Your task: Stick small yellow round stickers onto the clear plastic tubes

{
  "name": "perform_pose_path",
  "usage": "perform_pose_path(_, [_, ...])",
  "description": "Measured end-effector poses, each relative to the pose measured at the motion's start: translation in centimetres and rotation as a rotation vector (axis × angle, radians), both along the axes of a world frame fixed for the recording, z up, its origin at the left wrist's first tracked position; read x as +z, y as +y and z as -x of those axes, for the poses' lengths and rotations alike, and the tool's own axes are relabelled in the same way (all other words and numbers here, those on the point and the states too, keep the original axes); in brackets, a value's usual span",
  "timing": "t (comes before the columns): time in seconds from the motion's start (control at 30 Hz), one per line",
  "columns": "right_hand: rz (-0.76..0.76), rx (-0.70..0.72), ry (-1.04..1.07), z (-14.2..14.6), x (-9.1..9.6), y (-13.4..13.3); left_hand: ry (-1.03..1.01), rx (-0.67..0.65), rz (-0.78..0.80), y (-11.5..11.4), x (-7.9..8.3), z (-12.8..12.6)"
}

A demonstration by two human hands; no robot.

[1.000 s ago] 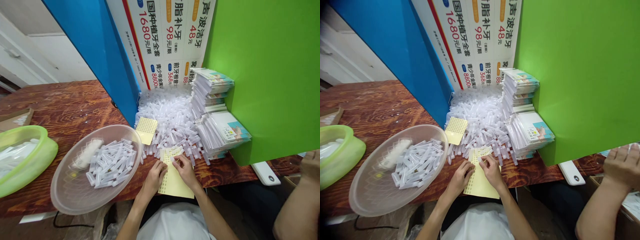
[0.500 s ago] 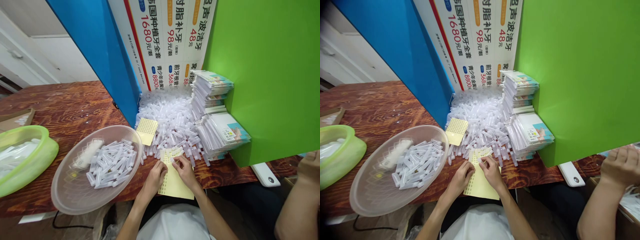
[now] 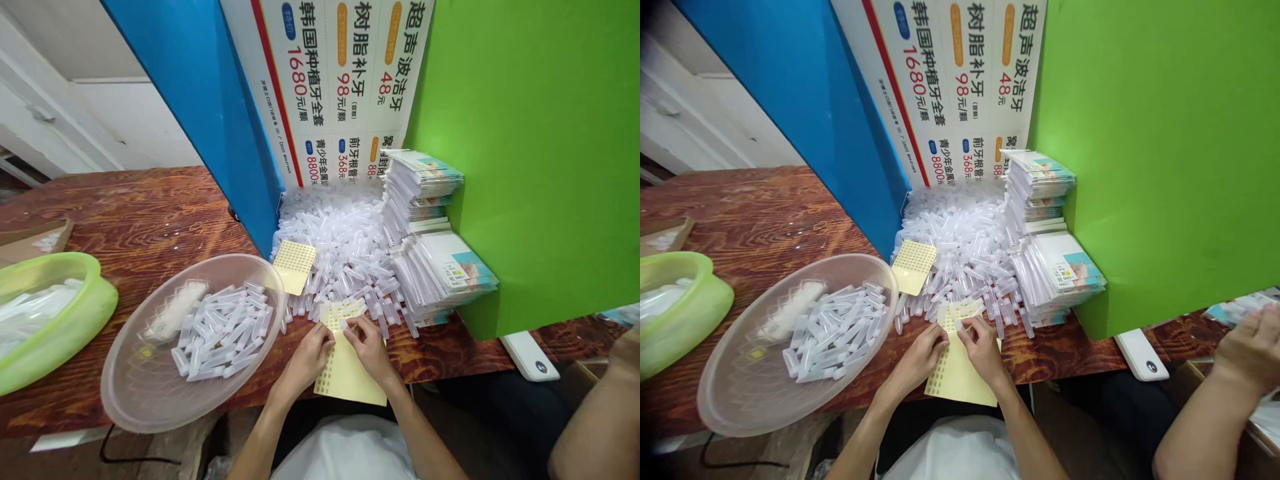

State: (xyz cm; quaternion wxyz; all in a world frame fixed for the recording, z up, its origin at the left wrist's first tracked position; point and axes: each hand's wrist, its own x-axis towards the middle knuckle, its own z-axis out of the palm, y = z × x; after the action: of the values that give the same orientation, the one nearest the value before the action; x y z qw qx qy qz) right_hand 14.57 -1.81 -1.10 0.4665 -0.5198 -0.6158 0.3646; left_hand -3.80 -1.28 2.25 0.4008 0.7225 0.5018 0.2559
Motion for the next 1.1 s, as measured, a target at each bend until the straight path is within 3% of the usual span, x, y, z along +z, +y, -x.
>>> perform_pose_path(0.13, [-0.003,0.025,0.018,-0.1,0.1,0.0,-0.198,0.183,0.104,0.2,0.6,0.0])
perform_pose_path(0.27, [-0.017,0.073,0.032,-0.1,0.5,-0.1,-0.398,0.295,0.213,0.6,0.2,-0.9])
perform_pose_path(0.87, [-0.034,0.100,0.036,0.0,1.3,-0.3,-0.371,0.274,0.246,0.8,-0.1,-1.7])
perform_pose_path(1.0, [-0.023,0.100,0.034,0.0,1.4,-0.4,-0.408,0.341,0.230,0.8,-0.1,-1.7])
perform_pose_path(1.1, [-0.026,0.101,0.036,0.0,1.4,-0.4,-0.476,0.386,0.302,0.6,0.0,-1.7])
